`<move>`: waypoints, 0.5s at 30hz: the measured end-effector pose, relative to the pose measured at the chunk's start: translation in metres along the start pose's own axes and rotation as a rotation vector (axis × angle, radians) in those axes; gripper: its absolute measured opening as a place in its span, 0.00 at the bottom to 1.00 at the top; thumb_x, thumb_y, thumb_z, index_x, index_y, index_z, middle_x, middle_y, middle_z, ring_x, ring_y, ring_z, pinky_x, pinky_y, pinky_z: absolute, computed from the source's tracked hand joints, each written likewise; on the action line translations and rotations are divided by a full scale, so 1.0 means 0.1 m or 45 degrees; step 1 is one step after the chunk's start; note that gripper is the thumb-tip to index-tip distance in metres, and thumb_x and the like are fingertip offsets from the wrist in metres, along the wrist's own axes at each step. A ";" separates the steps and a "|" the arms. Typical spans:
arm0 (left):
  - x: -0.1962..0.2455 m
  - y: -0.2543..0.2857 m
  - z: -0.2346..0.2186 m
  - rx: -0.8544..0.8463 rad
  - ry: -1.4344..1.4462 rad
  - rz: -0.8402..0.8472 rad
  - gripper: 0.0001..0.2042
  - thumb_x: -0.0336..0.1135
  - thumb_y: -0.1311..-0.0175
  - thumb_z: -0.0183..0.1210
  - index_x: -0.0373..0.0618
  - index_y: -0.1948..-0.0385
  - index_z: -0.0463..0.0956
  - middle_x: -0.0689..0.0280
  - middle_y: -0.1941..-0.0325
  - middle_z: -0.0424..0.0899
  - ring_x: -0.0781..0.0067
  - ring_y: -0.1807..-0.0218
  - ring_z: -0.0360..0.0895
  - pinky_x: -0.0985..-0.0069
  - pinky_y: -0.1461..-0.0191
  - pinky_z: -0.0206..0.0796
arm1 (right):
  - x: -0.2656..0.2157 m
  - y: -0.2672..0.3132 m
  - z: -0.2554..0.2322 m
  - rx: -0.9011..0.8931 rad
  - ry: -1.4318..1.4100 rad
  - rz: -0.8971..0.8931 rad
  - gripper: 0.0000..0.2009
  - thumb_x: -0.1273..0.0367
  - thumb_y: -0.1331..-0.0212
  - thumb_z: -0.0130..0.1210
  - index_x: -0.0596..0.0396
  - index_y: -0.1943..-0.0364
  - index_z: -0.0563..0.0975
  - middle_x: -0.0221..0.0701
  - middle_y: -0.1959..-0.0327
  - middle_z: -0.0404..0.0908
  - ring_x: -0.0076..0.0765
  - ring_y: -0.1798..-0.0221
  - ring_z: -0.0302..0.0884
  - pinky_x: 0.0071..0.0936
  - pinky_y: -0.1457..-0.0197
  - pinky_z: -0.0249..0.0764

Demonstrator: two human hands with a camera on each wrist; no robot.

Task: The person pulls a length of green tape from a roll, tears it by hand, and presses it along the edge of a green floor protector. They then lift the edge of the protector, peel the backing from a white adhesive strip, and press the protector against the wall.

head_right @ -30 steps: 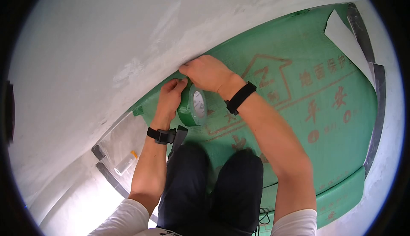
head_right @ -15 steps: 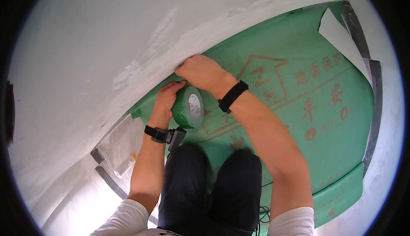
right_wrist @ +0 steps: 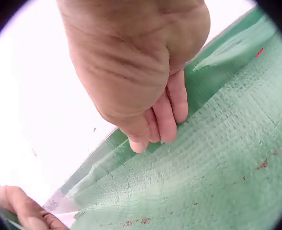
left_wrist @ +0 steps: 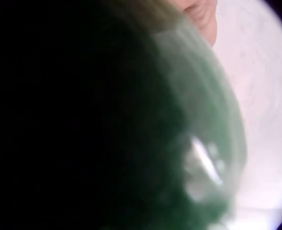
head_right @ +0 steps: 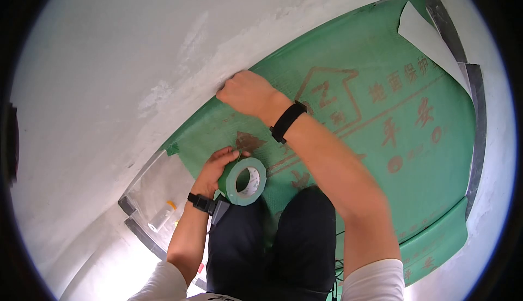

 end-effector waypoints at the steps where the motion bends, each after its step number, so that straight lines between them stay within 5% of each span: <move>1: -0.01 0.04 -0.07 -0.043 0.062 0.037 0.05 0.30 0.32 0.59 0.38 0.64 0.78 0.56 0.54 0.85 0.69 0.57 0.84 0.72 0.52 0.78 | 0.01 0.00 0.00 -0.005 0.003 -0.003 0.02 0.72 0.53 0.56 0.54 0.75 0.78 0.38 0.76 0.82 0.46 0.68 0.83 0.39 0.63 0.79; 15: 0.27 0.33 0.18 -0.208 -0.424 0.294 0.06 0.31 0.32 0.59 0.40 0.68 0.80 0.65 0.54 0.86 0.79 0.55 0.80 0.77 0.49 0.71 | -0.15 -0.07 -0.16 -0.101 0.075 0.009 0.03 0.71 0.58 0.57 0.54 0.83 0.81 0.40 0.79 0.81 0.46 0.70 0.83 0.39 0.66 0.78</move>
Point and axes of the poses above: each hand's wrist, its own y-axis away from the middle knuckle, its own z-axis out of the palm, x = y × z, the point moved 6 cm from there along -y, towards the middle knuckle
